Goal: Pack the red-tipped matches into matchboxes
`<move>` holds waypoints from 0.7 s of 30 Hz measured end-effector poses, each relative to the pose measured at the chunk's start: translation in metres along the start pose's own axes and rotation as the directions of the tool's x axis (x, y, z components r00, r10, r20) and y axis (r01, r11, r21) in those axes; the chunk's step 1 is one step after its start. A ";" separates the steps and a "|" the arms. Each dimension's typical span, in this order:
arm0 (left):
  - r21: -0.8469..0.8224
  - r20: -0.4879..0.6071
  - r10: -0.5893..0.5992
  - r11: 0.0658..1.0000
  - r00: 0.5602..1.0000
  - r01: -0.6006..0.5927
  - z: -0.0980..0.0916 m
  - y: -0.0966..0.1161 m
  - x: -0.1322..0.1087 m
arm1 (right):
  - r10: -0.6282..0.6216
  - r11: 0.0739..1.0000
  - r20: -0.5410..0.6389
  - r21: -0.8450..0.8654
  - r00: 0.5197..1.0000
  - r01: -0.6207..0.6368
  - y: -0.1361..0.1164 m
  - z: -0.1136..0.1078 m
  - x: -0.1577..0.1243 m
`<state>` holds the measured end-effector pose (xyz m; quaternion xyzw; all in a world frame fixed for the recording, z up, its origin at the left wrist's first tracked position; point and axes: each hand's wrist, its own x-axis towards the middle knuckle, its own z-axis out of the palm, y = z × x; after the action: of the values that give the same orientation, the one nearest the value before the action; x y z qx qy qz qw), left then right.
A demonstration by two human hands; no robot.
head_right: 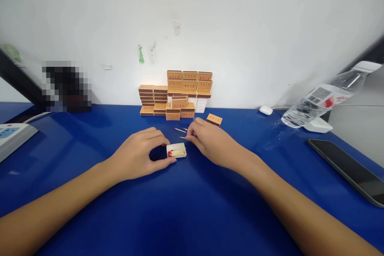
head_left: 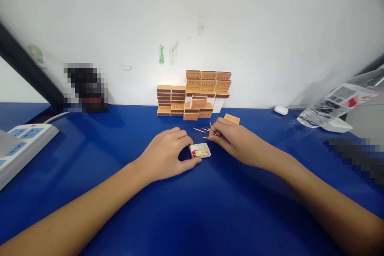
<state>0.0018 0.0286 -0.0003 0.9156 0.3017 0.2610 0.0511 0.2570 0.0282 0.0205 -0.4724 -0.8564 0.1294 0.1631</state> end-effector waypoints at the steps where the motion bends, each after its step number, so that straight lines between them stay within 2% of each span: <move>1: 0.005 -0.002 -0.007 1.000 1.000 0.007 0.000 0.000 0.000 | -0.010 1.000 0.001 0.021 1.000 0.010 -0.006 -0.001 -0.002; 6: 0.001 0.003 -0.017 1.000 1.000 0.017 -0.001 0.000 0.001 | -0.090 0.996 0.051 0.016 0.995 0.089 -0.024 0.001 -0.007; 14: 0.004 0.008 0.014 1.000 1.000 -0.014 -0.001 0.003 0.001 | -0.090 0.996 0.085 -0.017 0.992 0.092 -0.020 0.005 -0.006; 21: -0.001 -0.007 0.009 1.000 1.000 -0.009 0.000 0.001 0.001 | -0.054 0.994 -0.004 0.090 0.999 0.055 -0.021 0.005 -0.002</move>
<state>0.0030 0.0280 0.0005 0.9160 0.2975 0.2646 0.0491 0.2400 0.0153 0.0231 -0.4411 -0.8621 0.1631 0.1886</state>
